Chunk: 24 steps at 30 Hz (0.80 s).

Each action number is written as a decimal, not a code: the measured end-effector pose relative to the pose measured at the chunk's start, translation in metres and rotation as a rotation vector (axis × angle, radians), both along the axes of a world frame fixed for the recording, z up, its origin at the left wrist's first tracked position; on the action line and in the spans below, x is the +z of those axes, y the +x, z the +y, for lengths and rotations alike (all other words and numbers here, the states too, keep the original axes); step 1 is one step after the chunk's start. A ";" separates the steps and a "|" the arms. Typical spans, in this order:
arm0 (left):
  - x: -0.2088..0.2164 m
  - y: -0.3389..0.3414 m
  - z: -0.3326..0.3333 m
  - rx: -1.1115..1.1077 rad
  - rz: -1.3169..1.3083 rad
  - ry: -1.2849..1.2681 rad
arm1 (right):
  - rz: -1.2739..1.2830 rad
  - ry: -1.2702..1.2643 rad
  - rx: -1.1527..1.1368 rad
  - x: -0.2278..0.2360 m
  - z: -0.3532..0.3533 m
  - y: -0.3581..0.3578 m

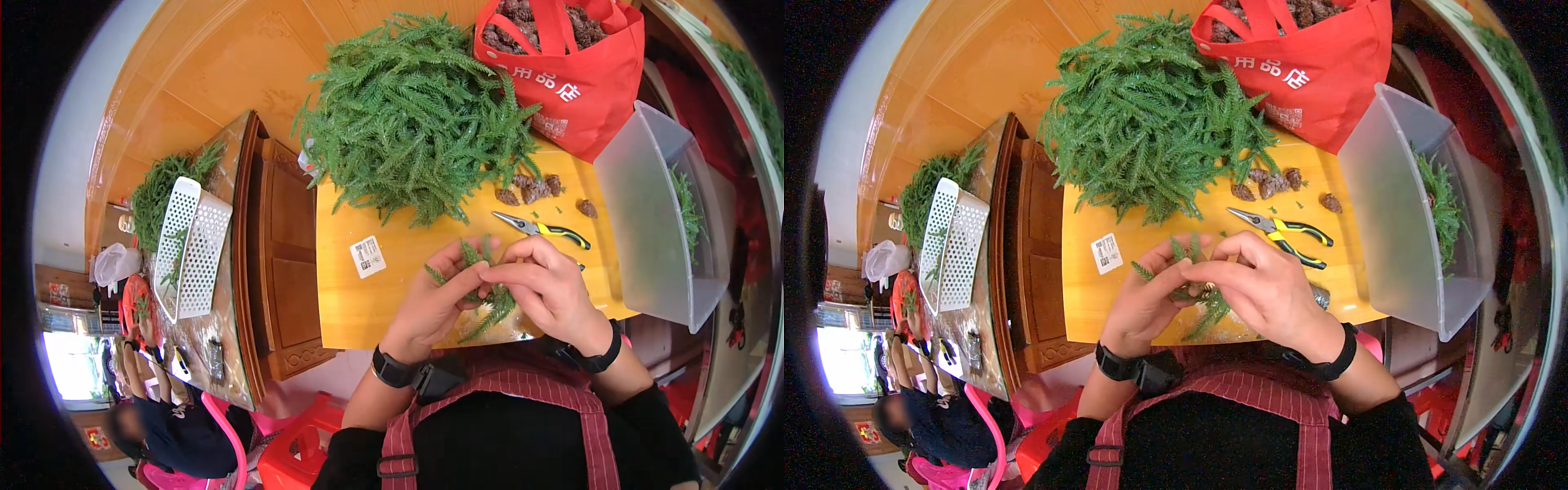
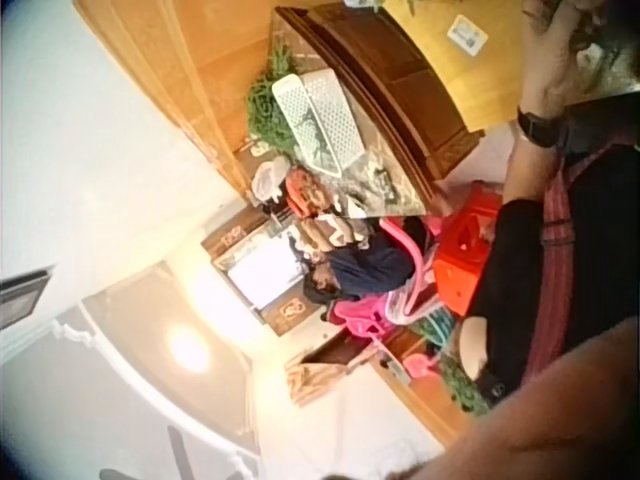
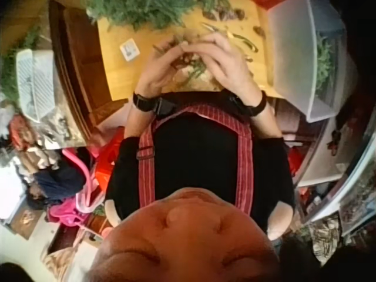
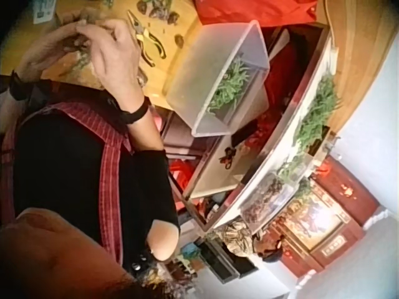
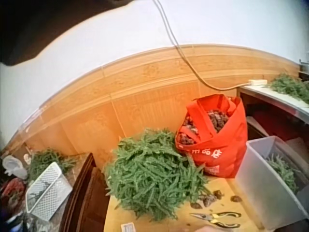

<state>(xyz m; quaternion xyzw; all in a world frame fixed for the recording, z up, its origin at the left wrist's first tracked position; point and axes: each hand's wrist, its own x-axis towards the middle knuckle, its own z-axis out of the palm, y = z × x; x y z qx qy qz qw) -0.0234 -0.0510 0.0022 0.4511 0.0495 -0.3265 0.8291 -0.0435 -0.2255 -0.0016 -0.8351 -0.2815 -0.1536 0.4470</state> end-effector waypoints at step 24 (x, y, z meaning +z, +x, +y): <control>0.003 0.000 0.041 0.336 -0.457 0.306 | 0.460 -0.427 -0.160 -0.027 0.008 -0.012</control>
